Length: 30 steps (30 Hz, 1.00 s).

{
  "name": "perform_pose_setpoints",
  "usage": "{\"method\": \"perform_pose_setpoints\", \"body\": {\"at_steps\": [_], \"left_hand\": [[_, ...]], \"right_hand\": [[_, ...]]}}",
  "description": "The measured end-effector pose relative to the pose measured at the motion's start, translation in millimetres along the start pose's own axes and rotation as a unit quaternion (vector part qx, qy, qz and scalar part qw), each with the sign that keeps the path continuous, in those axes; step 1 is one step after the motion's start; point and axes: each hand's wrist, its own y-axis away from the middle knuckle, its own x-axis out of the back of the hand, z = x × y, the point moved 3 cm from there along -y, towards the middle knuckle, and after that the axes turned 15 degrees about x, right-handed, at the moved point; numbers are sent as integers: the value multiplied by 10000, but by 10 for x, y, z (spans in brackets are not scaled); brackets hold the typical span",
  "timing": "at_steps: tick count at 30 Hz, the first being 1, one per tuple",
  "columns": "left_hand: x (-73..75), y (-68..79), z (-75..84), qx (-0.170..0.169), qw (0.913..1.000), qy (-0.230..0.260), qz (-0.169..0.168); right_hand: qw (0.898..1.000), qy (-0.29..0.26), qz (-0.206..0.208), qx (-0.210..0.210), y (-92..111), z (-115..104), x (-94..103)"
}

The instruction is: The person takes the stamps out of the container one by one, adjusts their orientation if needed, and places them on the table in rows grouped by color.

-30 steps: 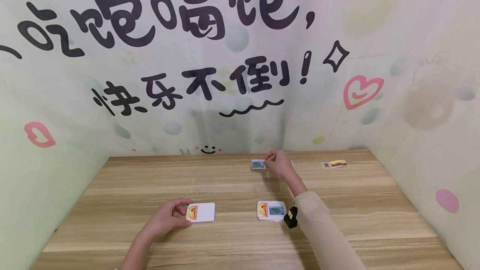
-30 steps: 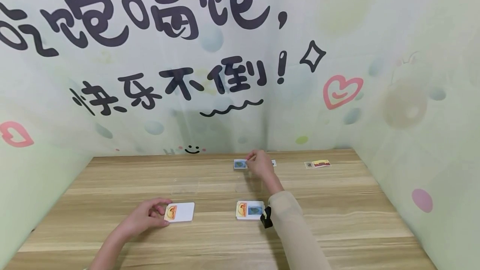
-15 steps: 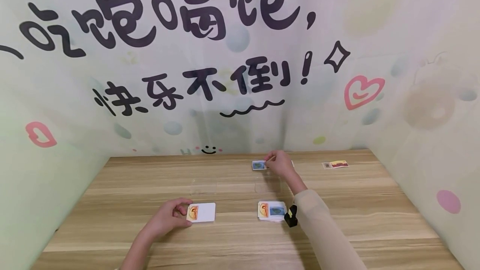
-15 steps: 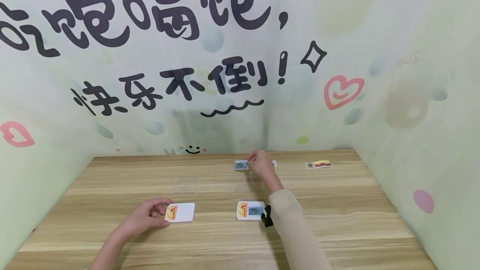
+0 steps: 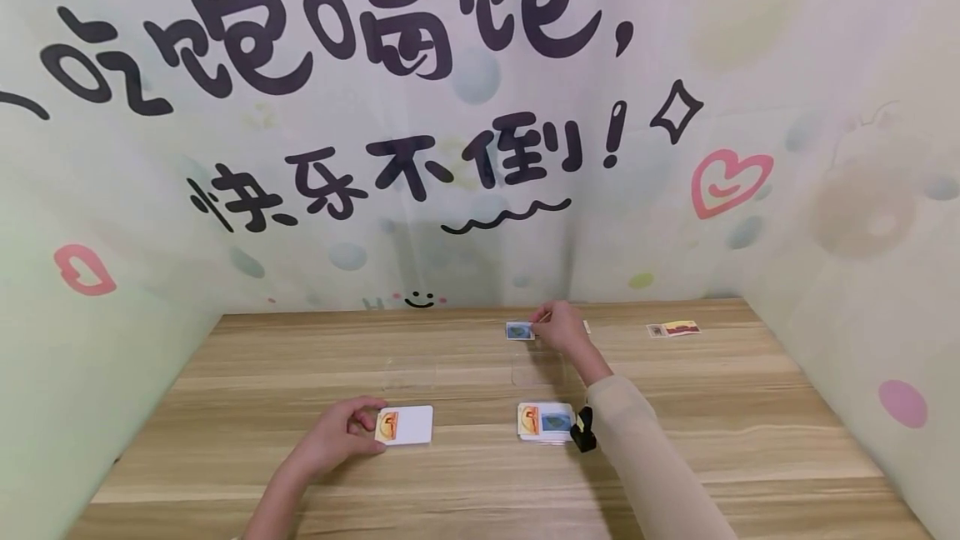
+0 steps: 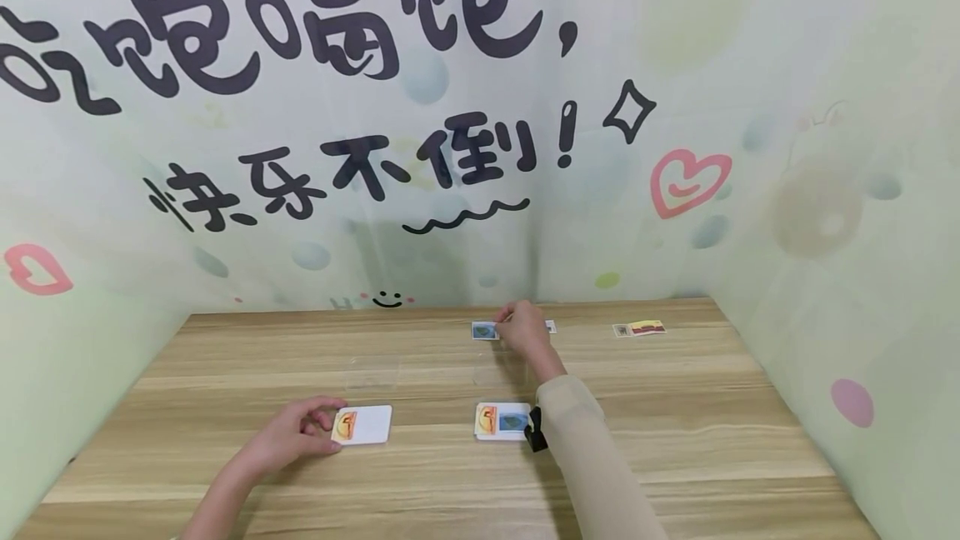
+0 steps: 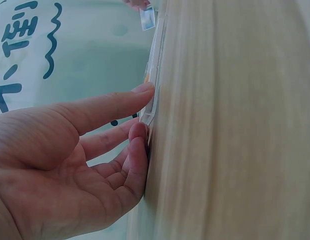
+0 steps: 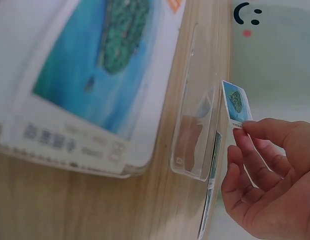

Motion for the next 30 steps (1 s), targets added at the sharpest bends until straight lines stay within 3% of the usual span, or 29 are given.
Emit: {"method": "perform_pose_setpoints", "body": {"at_steps": [30], "left_hand": [[1,-3,3,116,9999,98,30]], "right_hand": [[9997,219,-140,0,-95,47,-70]]}}
